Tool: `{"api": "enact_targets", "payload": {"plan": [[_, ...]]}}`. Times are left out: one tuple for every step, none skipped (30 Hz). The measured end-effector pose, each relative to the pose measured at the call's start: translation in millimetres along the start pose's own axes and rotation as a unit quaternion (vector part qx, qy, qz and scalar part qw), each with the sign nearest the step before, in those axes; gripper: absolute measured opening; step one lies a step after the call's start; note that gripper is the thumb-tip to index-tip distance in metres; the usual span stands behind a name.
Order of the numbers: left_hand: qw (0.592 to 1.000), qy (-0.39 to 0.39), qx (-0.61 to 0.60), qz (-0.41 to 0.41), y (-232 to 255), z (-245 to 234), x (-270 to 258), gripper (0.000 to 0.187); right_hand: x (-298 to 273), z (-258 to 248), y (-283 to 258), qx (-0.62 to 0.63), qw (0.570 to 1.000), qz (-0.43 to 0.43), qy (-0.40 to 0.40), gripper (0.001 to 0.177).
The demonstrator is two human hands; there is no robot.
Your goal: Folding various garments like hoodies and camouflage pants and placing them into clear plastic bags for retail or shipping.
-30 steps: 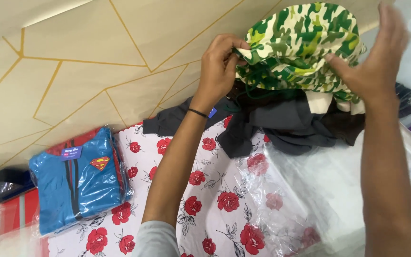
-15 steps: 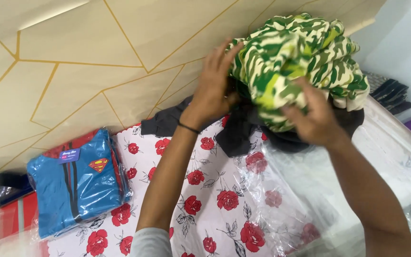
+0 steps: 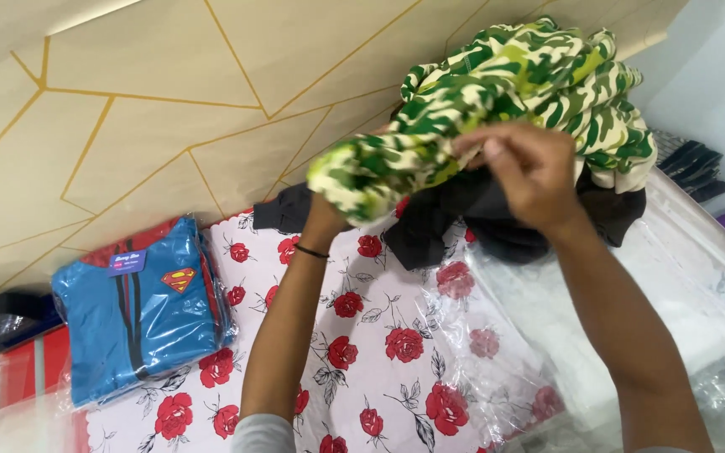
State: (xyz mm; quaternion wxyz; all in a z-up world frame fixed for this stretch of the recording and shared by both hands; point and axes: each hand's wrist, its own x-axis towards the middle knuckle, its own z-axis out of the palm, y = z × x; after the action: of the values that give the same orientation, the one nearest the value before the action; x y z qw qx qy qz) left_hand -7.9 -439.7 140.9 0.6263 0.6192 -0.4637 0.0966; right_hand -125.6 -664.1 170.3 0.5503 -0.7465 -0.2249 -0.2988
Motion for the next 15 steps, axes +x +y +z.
{"api": "enact_targets", "payload": {"plan": [[1.000, 0.003, 0.001, -0.002, 0, -3, 1, 0.015, 3, -9, 5, -0.099, 0.995, -0.003, 0.020, 0.026], [1.000, 0.007, 0.002, -0.003, -1, -6, 2, 0.015, 6, -18, 10, -0.196, 0.980, -0.006, 0.040, 0.030], [1.000, 0.010, 0.003, -0.007, -1, -9, 2, 0.015, 7, -27, 17, -0.197, 0.979, -0.005, 0.040, 0.030], [1.000, 0.013, 0.004, -0.010, -1, -11, 1, 0.015, 7, -35, 25, -0.303, 0.953, 0.015, 0.020, 0.051], [1.000, 0.016, 0.006, -0.014, -1, -14, 1, 0.015, 8, -43, 33, -0.404, 0.914, 0.035, -0.001, 0.075], [1.000, 0.019, 0.008, -0.017, -2, -18, 1, 0.015, 12, -48, 34, -0.404, 0.914, 0.036, -0.001, 0.075], [0.999, 0.024, 0.012, -0.023, -2, -22, -2, 0.015, 16, -52, 36, -0.463, 0.880, 0.108, -0.016, 0.084], [0.999, 0.030, 0.015, -0.029, -3, -26, -4, 0.014, 20, -55, 38, -0.516, 0.837, 0.179, -0.031, 0.094], [0.999, 0.033, 0.018, -0.033, -3, -29, -5, 0.014, 19, -60, 44, -0.515, 0.837, 0.179, -0.031, 0.094], [0.998, 0.037, 0.021, -0.037, -4, -33, -7, 0.014, 18, -65, 50, -0.504, 0.849, 0.160, -0.023, 0.091], [0.998, 0.041, 0.025, -0.041, -4, -36, -8, 0.014, 17, -70, 56, -0.492, 0.859, 0.142, -0.014, 0.088], [0.998, 0.044, 0.028, -0.046, -6, -40, -9, 0.014, 20, -78, 58, -0.491, 0.860, 0.142, -0.014, 0.088], [0.997, 0.048, 0.032, -0.050, -6, -44, -11, 0.014, 23, -84, 60, -0.456, 0.877, 0.152, -0.012, 0.079], [0.997, 0.052, 0.035, -0.055, -7, -48, -14, 0.014, 26, -91, 61, -0.420, 0.893, 0.162, -0.010, 0.073], [0.996, 0.055, 0.038, -0.060, -11, -52, -18, 0.014, 26, -101, 68, -0.419, 0.893, 0.164, -0.010, 0.073]]}}
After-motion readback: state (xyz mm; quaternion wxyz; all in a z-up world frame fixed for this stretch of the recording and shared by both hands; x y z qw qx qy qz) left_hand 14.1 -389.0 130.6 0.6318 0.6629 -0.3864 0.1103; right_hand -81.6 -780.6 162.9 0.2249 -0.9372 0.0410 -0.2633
